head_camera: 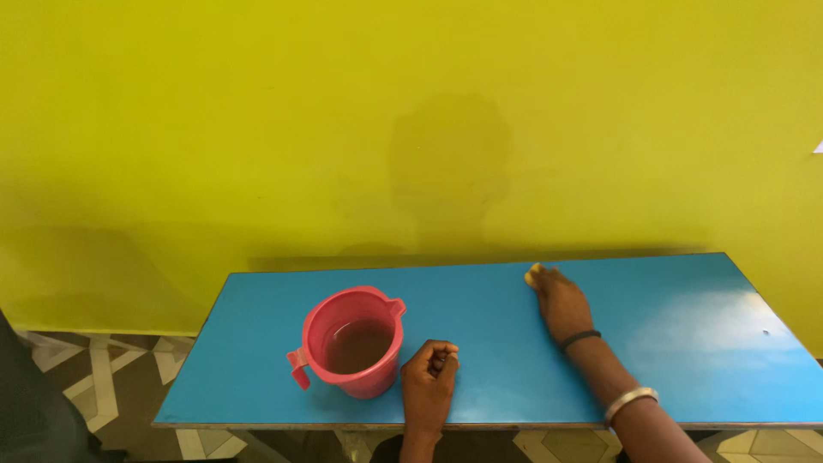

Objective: The person wipes a blue table surface with a yellow sponge, repeatedly dipping the sponge into a pink pitcher of water. They clean the tabletop and edges, moving the pitcher aside to reach different areas, and continue wiping until the surface appears wet and clean.

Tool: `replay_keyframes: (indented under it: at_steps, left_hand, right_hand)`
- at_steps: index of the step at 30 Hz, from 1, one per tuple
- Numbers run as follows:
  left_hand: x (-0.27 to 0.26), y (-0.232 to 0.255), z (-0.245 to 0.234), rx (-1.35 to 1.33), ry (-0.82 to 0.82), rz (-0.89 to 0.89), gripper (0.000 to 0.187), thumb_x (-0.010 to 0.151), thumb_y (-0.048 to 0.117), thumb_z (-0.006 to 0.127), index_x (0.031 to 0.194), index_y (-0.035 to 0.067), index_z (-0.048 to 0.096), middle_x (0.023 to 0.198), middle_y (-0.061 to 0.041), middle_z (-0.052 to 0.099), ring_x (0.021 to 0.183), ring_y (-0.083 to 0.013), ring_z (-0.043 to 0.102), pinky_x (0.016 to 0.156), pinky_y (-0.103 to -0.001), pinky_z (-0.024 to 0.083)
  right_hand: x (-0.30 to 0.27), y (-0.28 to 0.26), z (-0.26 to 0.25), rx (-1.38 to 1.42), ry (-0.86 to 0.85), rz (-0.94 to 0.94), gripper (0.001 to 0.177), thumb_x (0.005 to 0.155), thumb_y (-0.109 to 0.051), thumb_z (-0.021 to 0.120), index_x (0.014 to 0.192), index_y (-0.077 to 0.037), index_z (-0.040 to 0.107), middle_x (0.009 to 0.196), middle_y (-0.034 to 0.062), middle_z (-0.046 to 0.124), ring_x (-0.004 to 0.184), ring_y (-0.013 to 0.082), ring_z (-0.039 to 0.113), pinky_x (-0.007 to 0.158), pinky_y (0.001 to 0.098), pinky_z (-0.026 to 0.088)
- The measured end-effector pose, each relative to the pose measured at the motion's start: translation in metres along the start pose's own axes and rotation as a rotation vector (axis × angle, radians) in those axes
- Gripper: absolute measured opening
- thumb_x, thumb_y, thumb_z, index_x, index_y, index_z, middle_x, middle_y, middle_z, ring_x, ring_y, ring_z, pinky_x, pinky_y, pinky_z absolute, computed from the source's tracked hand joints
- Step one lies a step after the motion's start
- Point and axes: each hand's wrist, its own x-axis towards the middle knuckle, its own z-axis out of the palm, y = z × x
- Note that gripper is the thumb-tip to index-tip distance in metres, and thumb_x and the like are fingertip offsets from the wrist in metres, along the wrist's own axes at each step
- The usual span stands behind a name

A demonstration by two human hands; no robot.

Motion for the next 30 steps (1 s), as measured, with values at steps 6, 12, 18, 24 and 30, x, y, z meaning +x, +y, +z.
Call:
replay_keyframes:
  at_steps: [6, 12, 18, 24, 30]
  left_hand:
    - [0.001, -0.003, -0.003, -0.017, -0.063, -0.005, 0.006, 0.086, 0.002, 0.070, 0.090, 0.001, 0.075, 0.072, 0.001, 0.068, 0.062, -0.0049, 0.055, 0.056, -0.021, 0.047]
    - [0.002, -0.009, -0.002, -0.022, -0.049, 0.019, 0.008, 0.087, 0.001, 0.069, 0.091, 0.001, 0.075, 0.072, -0.001, 0.069, 0.063, -0.0055, 0.058, 0.058, -0.022, 0.048]
    - [0.004, -0.012, -0.004, -0.015, -0.048, 0.015, 0.008, 0.087, 0.001, 0.069, 0.093, 0.001, 0.075, 0.075, -0.001, 0.071, 0.065, -0.0053, 0.059, 0.061, -0.021, 0.050]
    - [0.001, -0.006, -0.004, -0.019, -0.038, -0.027, 0.008, 0.088, 0.003, 0.069, 0.092, 0.002, 0.076, 0.074, -0.001, 0.069, 0.064, -0.0064, 0.057, 0.060, -0.023, 0.048]
    - [0.004, -0.010, -0.005, -0.055, -0.059, -0.008, 0.007, 0.088, 0.004, 0.069, 0.092, 0.002, 0.075, 0.074, -0.001, 0.070, 0.064, -0.0060, 0.058, 0.059, -0.022, 0.049]
  right_hand:
    - [0.014, 0.008, 0.048, -0.069, 0.054, -0.058, 0.027, 0.100, -0.017, 0.055, 0.119, -0.007, 0.072, 0.129, 0.0176, 0.069, 0.122, 0.0402, 0.063, 0.108, 0.0504, 0.048]
    - [0.001, -0.075, 0.105, -0.038, -0.126, -0.302, 0.044, 0.090, 0.000, 0.051, 0.134, 0.001, 0.056, 0.145, 0.0269, 0.053, 0.136, 0.0436, 0.049, 0.113, 0.0526, 0.039]
    - [-0.010, -0.097, 0.110, 0.031, -0.252, -0.385, 0.053, 0.086, 0.005, 0.049, 0.138, -0.001, 0.054, 0.150, 0.0190, 0.053, 0.142, 0.0373, 0.047, 0.118, 0.0545, 0.033]
    - [0.022, 0.003, 0.074, -0.284, -0.161, -0.154, 0.048, 0.092, -0.001, 0.046, 0.139, -0.004, 0.054, 0.149, 0.0176, 0.053, 0.140, 0.0370, 0.049, 0.117, 0.0542, 0.035]
    - [0.024, 0.014, 0.057, -0.218, -0.147, -0.059, 0.036, 0.099, -0.004, 0.047, 0.133, -0.003, 0.057, 0.148, 0.0205, 0.054, 0.140, 0.0401, 0.050, 0.118, 0.0494, 0.039]
